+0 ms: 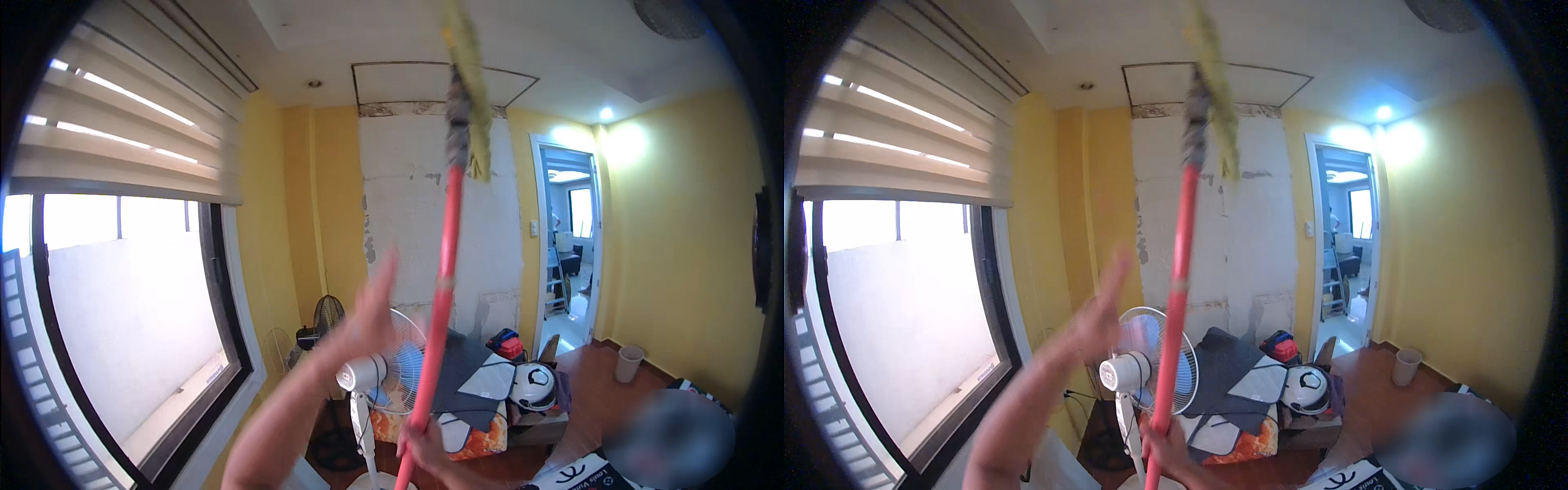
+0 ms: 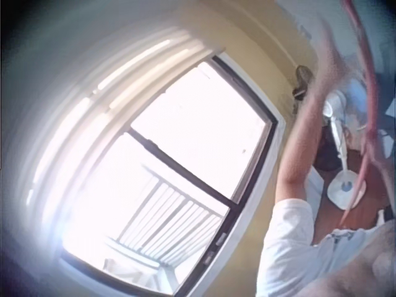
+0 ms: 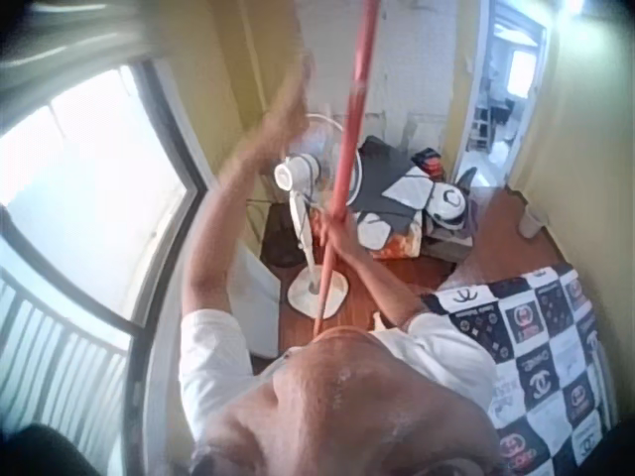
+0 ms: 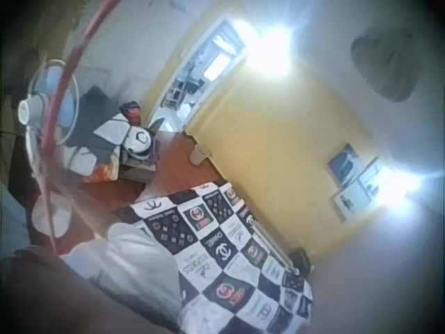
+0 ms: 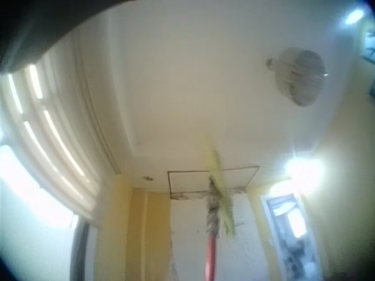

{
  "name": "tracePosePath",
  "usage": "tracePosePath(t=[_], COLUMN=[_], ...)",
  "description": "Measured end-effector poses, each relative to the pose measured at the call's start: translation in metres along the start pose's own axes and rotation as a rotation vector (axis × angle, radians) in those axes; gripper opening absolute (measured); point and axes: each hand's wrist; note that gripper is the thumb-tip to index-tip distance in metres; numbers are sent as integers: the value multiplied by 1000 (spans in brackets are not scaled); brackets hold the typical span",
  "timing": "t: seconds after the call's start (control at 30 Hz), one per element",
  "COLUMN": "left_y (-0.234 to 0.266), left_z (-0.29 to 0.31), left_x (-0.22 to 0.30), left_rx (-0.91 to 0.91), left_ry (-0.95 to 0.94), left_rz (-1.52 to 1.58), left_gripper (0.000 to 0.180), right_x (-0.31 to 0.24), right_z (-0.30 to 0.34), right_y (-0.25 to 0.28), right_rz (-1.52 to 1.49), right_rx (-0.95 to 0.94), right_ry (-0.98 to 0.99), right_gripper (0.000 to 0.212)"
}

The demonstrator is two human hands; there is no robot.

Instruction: The person uses a long pole with a flat sanding head and a green cloth to wipe and sand the ceiling and wall surfaces in a bedroom.

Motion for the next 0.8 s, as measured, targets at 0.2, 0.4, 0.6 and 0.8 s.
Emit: tracePosePath(t=[0.2, 0.4, 0.6, 0.8], left_y=[-115, -89, 24, 75], left_z=[278, 339, 342, 358], left_x=[-6, -34, -34, -42], left_rx=[-227, 70, 123, 214], left_ry=[908, 740, 730, 869], left_rz=[1018, 1106, 1157, 869], left_gripper=[91, 85, 68, 46], right_x=[-146, -217, -256, -276], right_z=[-132, -219, -314, -380], right_y=[-4, -23, -71, -104], right_rz=[-433, -458, -479, -531], right_rx=[-319, -328, -393, -377], right_ry=[111, 278, 393, 502], right_gripper=[30, 37, 39, 36])
Point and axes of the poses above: each hand's wrist, its own z-axis away from the middle knuckle, its own y-axis out of the back of the hand, x = y × z, and after that the axes turned 7 degrees about z, right-handed
